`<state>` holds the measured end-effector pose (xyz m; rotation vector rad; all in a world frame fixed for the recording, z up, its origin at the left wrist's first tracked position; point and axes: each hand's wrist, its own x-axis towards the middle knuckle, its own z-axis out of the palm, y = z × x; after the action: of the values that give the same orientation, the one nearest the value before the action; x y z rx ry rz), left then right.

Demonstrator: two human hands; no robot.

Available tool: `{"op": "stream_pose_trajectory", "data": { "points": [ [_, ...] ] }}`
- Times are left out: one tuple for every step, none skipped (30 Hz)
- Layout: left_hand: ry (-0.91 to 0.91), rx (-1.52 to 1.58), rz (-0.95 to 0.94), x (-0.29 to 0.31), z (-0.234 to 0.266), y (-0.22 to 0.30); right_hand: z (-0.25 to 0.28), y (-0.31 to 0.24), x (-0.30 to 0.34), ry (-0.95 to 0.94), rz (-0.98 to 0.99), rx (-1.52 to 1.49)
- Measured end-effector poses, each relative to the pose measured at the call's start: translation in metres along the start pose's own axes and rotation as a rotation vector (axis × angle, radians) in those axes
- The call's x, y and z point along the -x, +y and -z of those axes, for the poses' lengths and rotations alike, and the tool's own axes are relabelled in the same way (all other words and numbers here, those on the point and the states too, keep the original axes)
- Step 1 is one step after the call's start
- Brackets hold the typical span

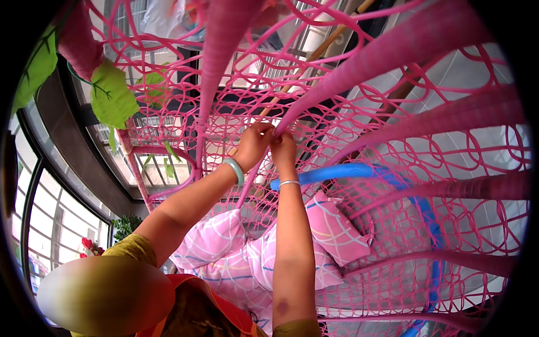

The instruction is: The person uses yellow tape and wire to secure the frame joints of a pink woven hanging chair.

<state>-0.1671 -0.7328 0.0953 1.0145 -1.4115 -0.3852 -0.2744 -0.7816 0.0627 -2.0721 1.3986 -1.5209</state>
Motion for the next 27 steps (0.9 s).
{"op": "stream_pose_trajectory", "data": {
  "points": [
    [-0.018,0.001,-0.019,-0.001,0.0,-0.002,0.0,0.001,-0.001,-0.006,0.011,-0.023],
    [-0.059,0.023,-0.013,-0.001,0.0,-0.001,0.002,0.002,0.001,-0.009,0.015,-0.046],
    [-0.103,0.01,-0.017,-0.002,0.002,-0.001,0.004,0.004,0.002,-0.011,0.02,-0.068],
    [-0.146,-0.002,-0.021,-0.004,0.005,0.0,0.005,0.005,0.003,-0.008,-0.005,-0.082],
    [-0.194,-0.019,-0.031,-0.006,0.008,0.0,0.002,0.009,0.003,-0.01,-0.006,-0.115],
    [-0.175,0.013,-0.047,-0.006,0.006,-0.006,-0.002,0.014,0.001,-0.007,-0.004,-0.149],
    [-0.182,0.062,-0.022,-0.006,0.003,-0.012,-0.004,0.02,0.0,-0.004,-0.002,-0.182],
    [-0.192,0.107,0.004,-0.008,0.003,-0.015,0.003,0.011,0.001,-0.036,-0.046,-0.142],
    [-0.202,0.152,0.03,-0.01,0.002,-0.018,0.002,0.013,0.0,-0.056,-0.066,-0.144],
    [-0.234,0.172,0.101,-0.009,0.001,-0.022,0.001,0.015,-0.001,-0.075,-0.084,-0.145],
    [-0.226,0.205,0.091,-0.009,0.002,-0.022,-0.001,0.016,-0.002,-0.093,-0.102,-0.154],
    [-0.217,0.237,0.084,-0.009,0.002,-0.026,0.005,-0.001,0.002,-0.062,-0.116,-0.093],
    [-0.207,0.269,0.079,-0.011,0.002,-0.03,0.001,0.003,0.001,-0.06,-0.076,-0.121],
    [-0.16,0.28,0.042,-0.013,-0.003,-0.032,0.004,0.007,0.002,-0.057,-0.039,-0.136],
    [-0.173,0.28,0.036,-0.015,-0.005,-0.035,0.005,0.011,0.003,-0.054,0.0,-0.151],
    [-0.185,0.28,0.03,-0.015,-0.005,-0.038,0.006,0.015,0.005,-0.073,-0.059,-0.267],
    [-0.197,0.278,0.023,-0.015,-0.006,-0.034,0.007,0.021,0.007,-0.104,-0.13,-0.499],
    [-0.222,0.223,0.006,-0.016,-0.006,-0.024,0.007,0.027,0.01,-0.136,-0.195,-0.733],
    [-0.232,0.251,0.012,-0.017,-0.01,-0.025,0.007,0.032,0.012,-0.167,-0.255,-0.968],
    [-0.228,0.272,0.018,-0.019,-0.009,-0.028,0.004,0.03,0.015,-0.155,-0.227,-1.063],
    [-0.224,0.293,0.025,-0.02,-0.008,-0.031,0.0,0.028,0.017,-0.14,-0.238,-1.1],
    [-0.231,0.311,0.024,-0.022,-0.007,-0.036,-0.003,0.026,0.02,-0.125,-0.249,-1.136],
    [-0.242,0.291,0.032,-0.023,-0.007,-0.037,-0.004,0.026,0.02,-0.106,-0.262,-1.169],
    [-0.252,0.27,0.039,-0.024,-0.007,-0.038,-0.005,0.027,0.019,-0.098,-0.287,-1.162],
    [-0.262,0.249,0.047,-0.026,-0.007,-0.038,-0.005,0.029,0.017,-0.108,-0.275,-1.145],
    [-0.272,0.265,0.048,-0.026,-0.007,-0.039,-0.003,0.031,0.016,-0.12,-0.266,-1.122],
    [-0.282,0.281,0.05,-0.027,-0.007,-0.04,-0.001,0.032,0.014,-0.133,-0.257,-1.099]
  ]
}}
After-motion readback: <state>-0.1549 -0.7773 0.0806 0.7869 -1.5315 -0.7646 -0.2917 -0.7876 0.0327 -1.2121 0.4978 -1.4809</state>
